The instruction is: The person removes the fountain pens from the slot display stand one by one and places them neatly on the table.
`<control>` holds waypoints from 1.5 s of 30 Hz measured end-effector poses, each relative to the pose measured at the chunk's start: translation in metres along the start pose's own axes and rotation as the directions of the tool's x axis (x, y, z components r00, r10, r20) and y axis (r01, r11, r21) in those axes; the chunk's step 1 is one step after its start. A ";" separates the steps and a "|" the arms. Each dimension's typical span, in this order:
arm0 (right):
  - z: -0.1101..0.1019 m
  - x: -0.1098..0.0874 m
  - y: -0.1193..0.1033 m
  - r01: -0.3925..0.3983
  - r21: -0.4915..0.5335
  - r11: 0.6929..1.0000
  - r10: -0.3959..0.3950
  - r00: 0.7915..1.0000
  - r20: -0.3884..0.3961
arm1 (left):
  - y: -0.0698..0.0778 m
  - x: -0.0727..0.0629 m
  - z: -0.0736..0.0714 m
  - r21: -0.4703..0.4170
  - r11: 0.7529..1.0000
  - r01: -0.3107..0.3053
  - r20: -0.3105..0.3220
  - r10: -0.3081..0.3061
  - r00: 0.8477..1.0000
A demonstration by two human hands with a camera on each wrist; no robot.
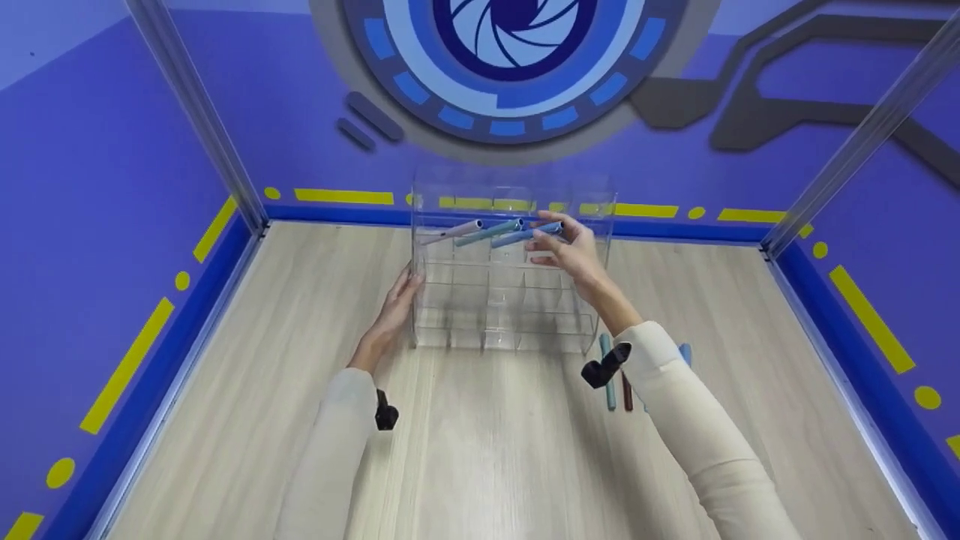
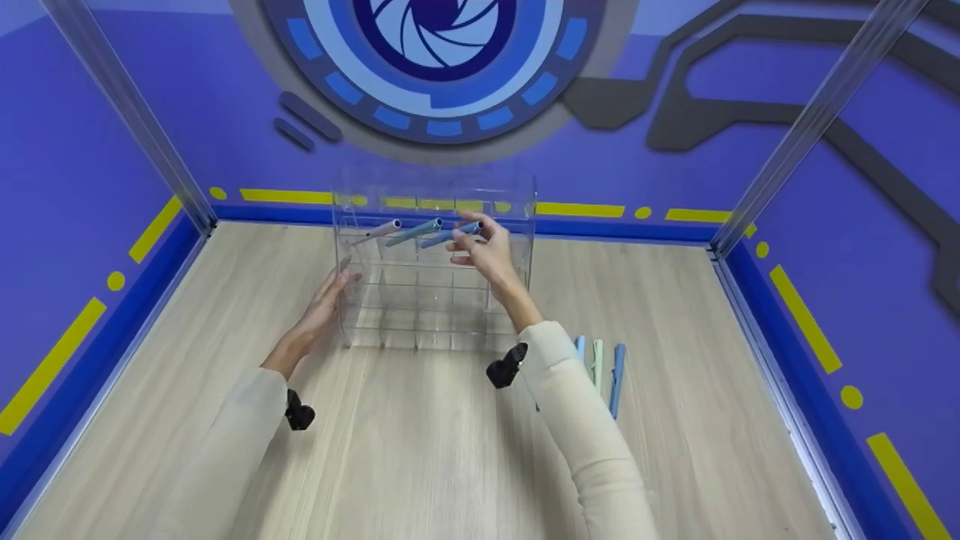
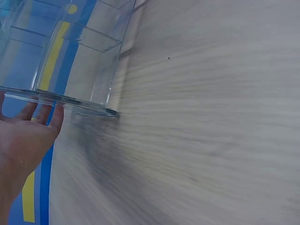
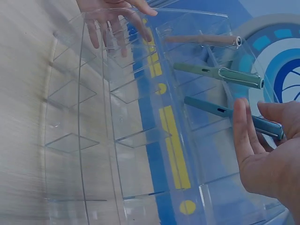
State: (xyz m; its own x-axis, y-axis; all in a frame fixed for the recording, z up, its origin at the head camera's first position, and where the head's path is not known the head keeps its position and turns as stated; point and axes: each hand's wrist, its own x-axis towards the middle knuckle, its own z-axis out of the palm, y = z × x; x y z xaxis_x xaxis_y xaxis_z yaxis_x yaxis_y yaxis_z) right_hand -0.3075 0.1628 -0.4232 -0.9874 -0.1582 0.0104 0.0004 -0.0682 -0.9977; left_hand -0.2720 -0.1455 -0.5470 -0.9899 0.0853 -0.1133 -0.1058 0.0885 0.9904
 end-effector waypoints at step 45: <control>-0.092 -0.061 -0.021 0.118 0.184 0.976 -0.110 0.992 -0.056 | -0.005 -0.003 -0.007 0.047 0.997 0.062 0.099 -0.067 0.993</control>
State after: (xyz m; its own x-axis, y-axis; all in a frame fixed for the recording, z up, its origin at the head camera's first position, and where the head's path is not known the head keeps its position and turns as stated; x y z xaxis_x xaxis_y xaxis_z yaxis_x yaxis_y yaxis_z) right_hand -0.2623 0.2647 -0.4088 -0.9888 -0.0942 0.1161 -0.0873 -0.2666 -0.9598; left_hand -0.2689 -0.1529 -0.5515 -0.9664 0.1770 -0.1863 -0.1627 0.1397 0.9767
